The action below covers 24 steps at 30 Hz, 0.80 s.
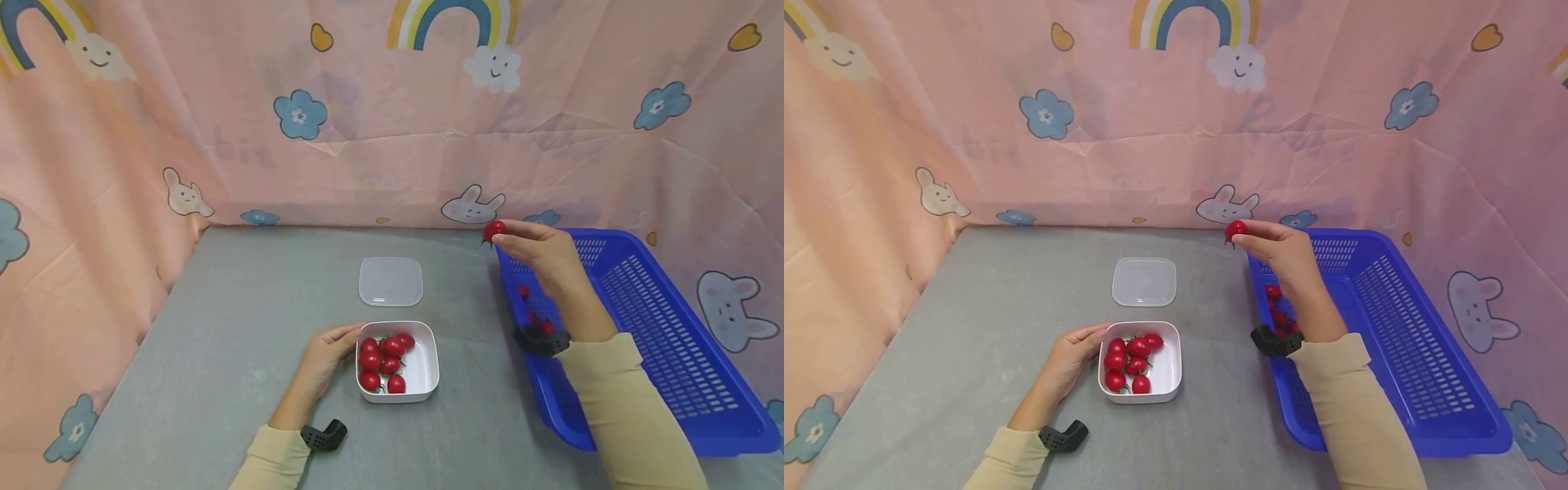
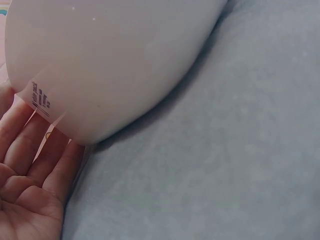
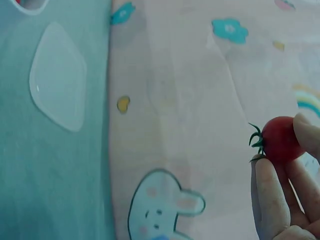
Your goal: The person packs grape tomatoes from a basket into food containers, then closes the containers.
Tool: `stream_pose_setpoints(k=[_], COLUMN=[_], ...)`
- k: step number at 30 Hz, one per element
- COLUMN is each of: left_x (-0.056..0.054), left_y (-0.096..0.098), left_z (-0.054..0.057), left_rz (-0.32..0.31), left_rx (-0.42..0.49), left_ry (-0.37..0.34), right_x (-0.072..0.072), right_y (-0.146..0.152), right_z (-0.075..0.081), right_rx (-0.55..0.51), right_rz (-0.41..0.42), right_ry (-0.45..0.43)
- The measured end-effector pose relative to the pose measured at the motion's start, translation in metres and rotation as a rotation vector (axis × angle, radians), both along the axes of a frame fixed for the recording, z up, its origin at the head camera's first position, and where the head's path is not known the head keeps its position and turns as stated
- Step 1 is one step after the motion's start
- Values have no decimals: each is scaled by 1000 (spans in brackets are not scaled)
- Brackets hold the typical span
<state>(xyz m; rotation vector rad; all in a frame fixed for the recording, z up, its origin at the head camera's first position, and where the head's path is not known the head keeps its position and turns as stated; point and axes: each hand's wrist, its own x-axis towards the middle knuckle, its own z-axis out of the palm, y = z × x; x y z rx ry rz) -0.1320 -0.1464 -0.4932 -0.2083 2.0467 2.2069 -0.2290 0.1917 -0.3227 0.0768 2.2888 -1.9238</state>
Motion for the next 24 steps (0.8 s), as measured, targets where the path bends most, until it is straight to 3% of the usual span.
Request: stream_pose_setpoints(k=[7,15,24], left_x=[0,-1,-1], left_y=[0,0,-1], left_z=[1,2,3], left_rz=[-1,-2,-4], left_rx=[16,-3,-1], left_ry=[-17,1,-16], right_x=[11,25,34], right_y=[-21,-49,-72], right_z=[-1,-8,-21], right_rx=[94,78,137], right_rz=[34,106,212], right_ry=[0,6,-30])
